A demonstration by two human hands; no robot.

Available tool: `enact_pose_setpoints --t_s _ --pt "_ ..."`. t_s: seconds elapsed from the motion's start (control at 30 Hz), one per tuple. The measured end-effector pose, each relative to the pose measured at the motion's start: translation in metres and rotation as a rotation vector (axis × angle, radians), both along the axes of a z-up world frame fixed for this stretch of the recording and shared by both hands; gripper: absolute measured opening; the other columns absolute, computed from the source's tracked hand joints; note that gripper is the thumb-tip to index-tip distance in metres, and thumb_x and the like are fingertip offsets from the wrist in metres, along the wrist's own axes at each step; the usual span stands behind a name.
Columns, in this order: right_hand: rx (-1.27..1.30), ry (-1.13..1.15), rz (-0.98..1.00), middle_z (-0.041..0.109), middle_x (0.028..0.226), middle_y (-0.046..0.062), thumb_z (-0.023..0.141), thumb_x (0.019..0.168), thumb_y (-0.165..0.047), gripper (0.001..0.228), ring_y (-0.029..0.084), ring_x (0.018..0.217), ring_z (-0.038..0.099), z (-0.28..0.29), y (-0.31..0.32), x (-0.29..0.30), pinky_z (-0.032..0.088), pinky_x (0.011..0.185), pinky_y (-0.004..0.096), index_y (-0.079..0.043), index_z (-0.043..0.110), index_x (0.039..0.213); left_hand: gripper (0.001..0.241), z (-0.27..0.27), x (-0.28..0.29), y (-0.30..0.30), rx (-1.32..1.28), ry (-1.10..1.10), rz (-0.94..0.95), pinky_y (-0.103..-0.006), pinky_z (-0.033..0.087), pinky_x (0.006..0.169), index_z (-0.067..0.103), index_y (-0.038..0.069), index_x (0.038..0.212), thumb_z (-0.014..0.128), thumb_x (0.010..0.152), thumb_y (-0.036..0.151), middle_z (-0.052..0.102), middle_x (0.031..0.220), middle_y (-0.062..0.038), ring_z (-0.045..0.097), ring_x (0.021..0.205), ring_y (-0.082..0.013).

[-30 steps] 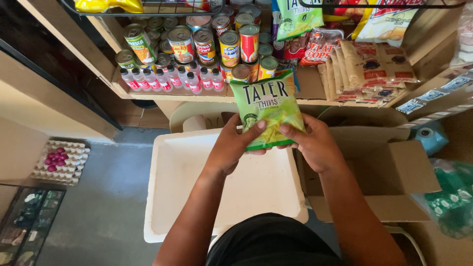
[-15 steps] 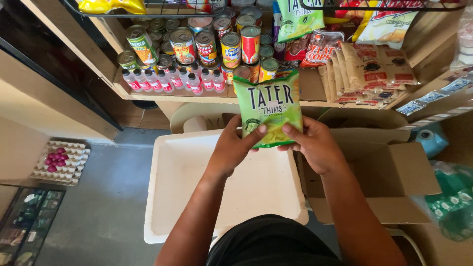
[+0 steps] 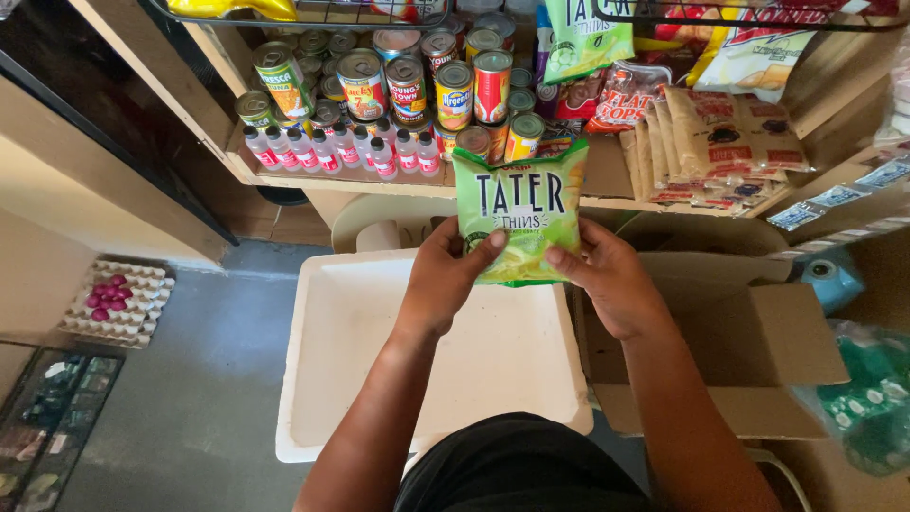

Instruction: Organize and stock various grocery items including snack packets and bags of sugar on shelves and into boxes.

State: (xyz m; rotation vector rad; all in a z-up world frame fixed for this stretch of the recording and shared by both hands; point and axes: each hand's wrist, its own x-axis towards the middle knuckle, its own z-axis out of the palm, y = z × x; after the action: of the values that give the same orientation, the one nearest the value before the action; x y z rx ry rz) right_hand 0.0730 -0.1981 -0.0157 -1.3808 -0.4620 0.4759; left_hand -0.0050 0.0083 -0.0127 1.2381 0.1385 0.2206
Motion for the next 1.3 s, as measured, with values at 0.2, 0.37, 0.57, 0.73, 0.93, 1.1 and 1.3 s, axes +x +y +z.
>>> enact_pose_setpoints --t_s 0.2,0.37,0.57,0.73,0.93,1.1,1.3 --pt "0.067 0.262 -0.052 0.073 0.112 0.006 0.07 0.096 -0.02 0.036 0.016 0.099 0.069 -0.012 -0.003 0.007 0.056 0.082 0.035 -0.002 0.065 0.125 0.047 0.008 -0.004 0.0 -0.017 0.091 -0.059 -0.0292 0.055 0.088 0.058 -0.004 0.132 0.073 0.094 0.021 0.074 0.11 -0.011 0.067 0.098 -0.0132" --pt "0.071 0.239 -0.099 0.073 0.111 0.005 0.071 0.095 -0.018 0.034 0.016 0.096 0.069 -0.01 -0.001 0.006 0.057 0.079 0.035 -0.004 0.065 0.125 0.048 0.006 -0.007 0.007 -0.132 0.042 -0.11 -0.0276 0.053 0.094 0.056 -0.004 0.137 0.068 0.097 0.019 0.075 0.113 -0.01 0.068 0.104 -0.0121" --pt "0.098 0.223 -0.07 0.073 0.115 0.006 0.072 0.094 -0.016 0.038 0.017 0.103 0.068 -0.009 0.001 0.004 0.055 0.087 0.037 -0.003 0.063 0.129 0.041 -0.014 -0.001 0.007 -0.03 0.0 -0.039 -0.0282 0.054 0.089 0.057 -0.006 0.135 0.065 0.1 0.015 0.074 0.109 -0.01 0.066 0.098 -0.0122" --pt "0.119 0.234 -0.012 0.071 0.121 0.007 0.072 0.092 -0.014 0.043 0.019 0.113 0.066 0.004 0.006 -0.001 0.053 0.099 0.04 -0.002 0.06 0.132 0.042 -0.008 -0.004 0.009 -0.005 0.015 -0.011 -0.0277 0.053 0.087 0.057 -0.004 0.134 0.066 0.099 0.016 0.073 0.109 -0.009 0.066 0.097 -0.0115" --pt "0.139 0.169 0.027 0.069 0.124 0.005 0.07 0.092 -0.012 0.046 0.017 0.117 0.064 0.003 0.008 -0.004 0.05 0.104 0.038 -0.003 0.058 0.135 0.055 0.014 -0.01 0.006 -0.001 0.007 -0.084 -0.0299 0.052 0.097 0.052 -0.004 0.137 0.075 0.094 0.022 0.071 0.119 -0.007 0.064 0.111 -0.0133" --pt "0.046 0.127 -0.017 0.07 0.122 0.008 0.073 0.094 -0.011 0.04 0.017 0.113 0.063 -0.02 0.008 0.002 0.049 0.103 0.036 0.001 0.062 0.131 0.046 0.021 -0.011 0.004 -0.047 0.033 -0.033 -0.0339 0.057 0.089 0.059 -0.005 0.126 0.076 0.091 0.02 0.073 0.113 -0.01 0.069 0.101 -0.0164" --pt "0.032 0.099 0.03 0.068 0.126 0.006 0.074 0.089 -0.009 0.051 0.016 0.117 0.062 -0.002 0.015 -0.006 0.049 0.104 0.036 0.0 0.057 0.136 0.041 0.013 -0.011 0.009 -0.08 -0.014 -0.003 -0.0328 0.057 0.089 0.061 -0.004 0.124 0.075 0.092 0.018 0.073 0.112 -0.01 0.069 0.099 -0.0157"
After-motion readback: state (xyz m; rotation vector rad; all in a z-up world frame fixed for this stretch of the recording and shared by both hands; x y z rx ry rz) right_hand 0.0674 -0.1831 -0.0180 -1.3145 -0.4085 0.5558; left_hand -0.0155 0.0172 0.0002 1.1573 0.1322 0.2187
